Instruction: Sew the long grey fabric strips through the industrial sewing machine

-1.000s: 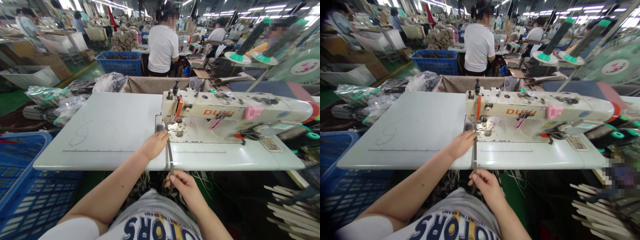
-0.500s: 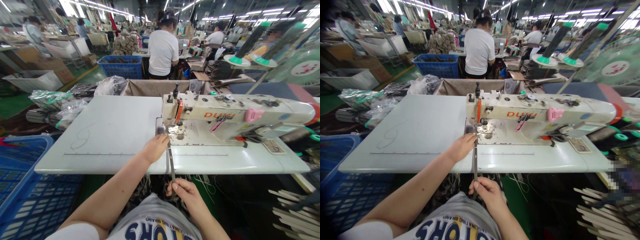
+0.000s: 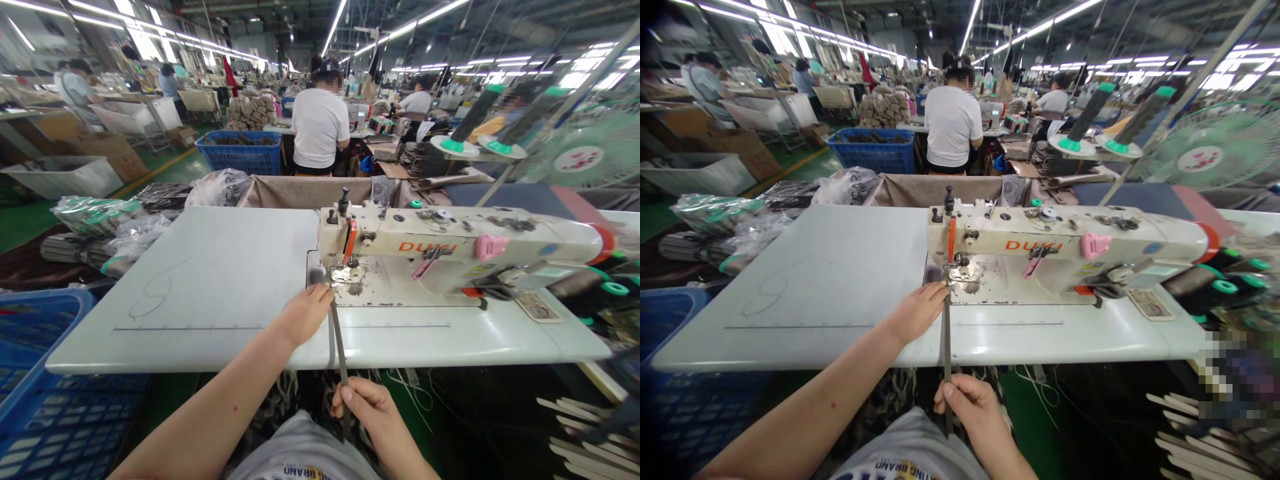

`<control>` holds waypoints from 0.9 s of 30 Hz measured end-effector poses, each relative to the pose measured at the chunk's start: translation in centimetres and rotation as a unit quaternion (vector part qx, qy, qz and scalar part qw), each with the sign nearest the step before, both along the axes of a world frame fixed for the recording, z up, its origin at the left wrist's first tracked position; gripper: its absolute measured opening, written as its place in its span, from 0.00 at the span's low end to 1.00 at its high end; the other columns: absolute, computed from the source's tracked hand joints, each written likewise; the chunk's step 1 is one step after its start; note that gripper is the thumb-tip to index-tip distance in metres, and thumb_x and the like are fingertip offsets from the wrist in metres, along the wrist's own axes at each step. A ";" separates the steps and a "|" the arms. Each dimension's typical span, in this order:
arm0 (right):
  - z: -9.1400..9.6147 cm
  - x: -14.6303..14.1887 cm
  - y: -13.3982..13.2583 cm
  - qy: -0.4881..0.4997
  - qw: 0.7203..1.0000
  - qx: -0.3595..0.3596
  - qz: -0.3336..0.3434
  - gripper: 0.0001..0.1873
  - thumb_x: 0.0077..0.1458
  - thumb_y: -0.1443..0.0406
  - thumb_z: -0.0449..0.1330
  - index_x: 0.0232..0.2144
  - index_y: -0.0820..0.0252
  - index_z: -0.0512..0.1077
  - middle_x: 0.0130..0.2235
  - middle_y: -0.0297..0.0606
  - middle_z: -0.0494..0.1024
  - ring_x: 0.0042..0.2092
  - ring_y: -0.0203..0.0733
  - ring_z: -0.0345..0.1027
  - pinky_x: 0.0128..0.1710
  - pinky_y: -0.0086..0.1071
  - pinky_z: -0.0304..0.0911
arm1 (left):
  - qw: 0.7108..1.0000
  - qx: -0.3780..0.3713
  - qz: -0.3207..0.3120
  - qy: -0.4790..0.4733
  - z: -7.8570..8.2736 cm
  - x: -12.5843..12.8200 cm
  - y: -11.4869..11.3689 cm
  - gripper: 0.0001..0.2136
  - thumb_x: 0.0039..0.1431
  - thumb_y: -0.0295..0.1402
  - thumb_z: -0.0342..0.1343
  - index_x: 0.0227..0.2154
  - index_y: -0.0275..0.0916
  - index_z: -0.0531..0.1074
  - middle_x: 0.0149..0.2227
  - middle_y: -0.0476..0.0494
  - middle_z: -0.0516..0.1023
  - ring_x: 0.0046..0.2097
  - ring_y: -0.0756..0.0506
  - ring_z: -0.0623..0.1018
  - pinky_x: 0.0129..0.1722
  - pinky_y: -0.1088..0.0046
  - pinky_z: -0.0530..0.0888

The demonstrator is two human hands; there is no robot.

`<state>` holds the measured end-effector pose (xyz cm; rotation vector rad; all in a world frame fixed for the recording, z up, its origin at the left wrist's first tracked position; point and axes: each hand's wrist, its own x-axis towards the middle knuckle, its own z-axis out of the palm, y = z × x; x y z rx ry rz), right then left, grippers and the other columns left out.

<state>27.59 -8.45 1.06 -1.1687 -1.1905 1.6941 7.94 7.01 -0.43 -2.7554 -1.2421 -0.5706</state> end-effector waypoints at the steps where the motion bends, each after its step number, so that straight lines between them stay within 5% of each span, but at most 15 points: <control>1: -0.4 0.1 0.0 0.002 1.000 0.000 0.004 0.23 0.61 0.47 0.67 0.27 0.58 0.82 0.26 0.37 0.80 0.31 0.42 0.72 0.36 0.34 0.65 | 1.000 -0.001 0.005 -0.002 0.0 0.1 0.0 0.10 0.73 0.28 0.47 0.51 0.37 0.70 0.55 0.37 0.76 0.61 0.41 0.75 0.64 0.60 0.74; 12: -0.1 0.0 0.1 0.001 1.000 0.006 0.028 0.23 0.62 0.46 0.65 0.27 0.58 0.81 0.27 0.37 0.78 0.32 0.44 0.71 0.37 0.35 0.65 | 1.000 -0.002 0.021 -0.005 -0.4 0.2 0.4 0.11 0.71 0.27 0.49 0.53 0.35 0.69 0.57 0.35 0.75 0.62 0.40 0.74 0.65 0.59 0.73; 18: -0.6 0.2 0.7 -0.028 0.996 0.073 0.042 0.22 0.59 0.47 0.67 0.25 0.58 0.77 0.30 0.36 0.75 0.34 0.43 0.68 0.36 0.35 0.62 | 1.000 0.015 0.004 0.000 -0.1 0.1 0.1 0.09 0.72 0.27 0.49 0.50 0.37 0.71 0.53 0.38 0.76 0.60 0.41 0.76 0.64 0.61 0.74; 22: 0.7 0.1 1.1 -0.080 0.991 0.105 0.024 0.19 0.58 0.49 0.69 0.26 0.56 0.76 0.32 0.35 0.73 0.36 0.44 0.67 0.38 0.35 0.64 | 1.000 0.016 0.007 0.012 0.6 0.1 -0.1 0.09 0.72 0.27 0.48 0.47 0.37 0.73 0.52 0.36 0.77 0.58 0.39 0.76 0.63 0.59 0.74; 27: 2.2 0.1 1.0 -0.044 0.999 0.009 -0.005 0.18 0.58 0.50 0.69 0.44 0.54 0.80 0.37 0.38 0.83 0.37 0.45 0.71 0.39 0.37 0.66 | 0.999 -0.020 0.004 0.026 1.4 0.0 -0.2 0.11 0.72 0.27 0.47 0.48 0.33 0.73 0.53 0.34 0.76 0.59 0.39 0.75 0.64 0.60 0.72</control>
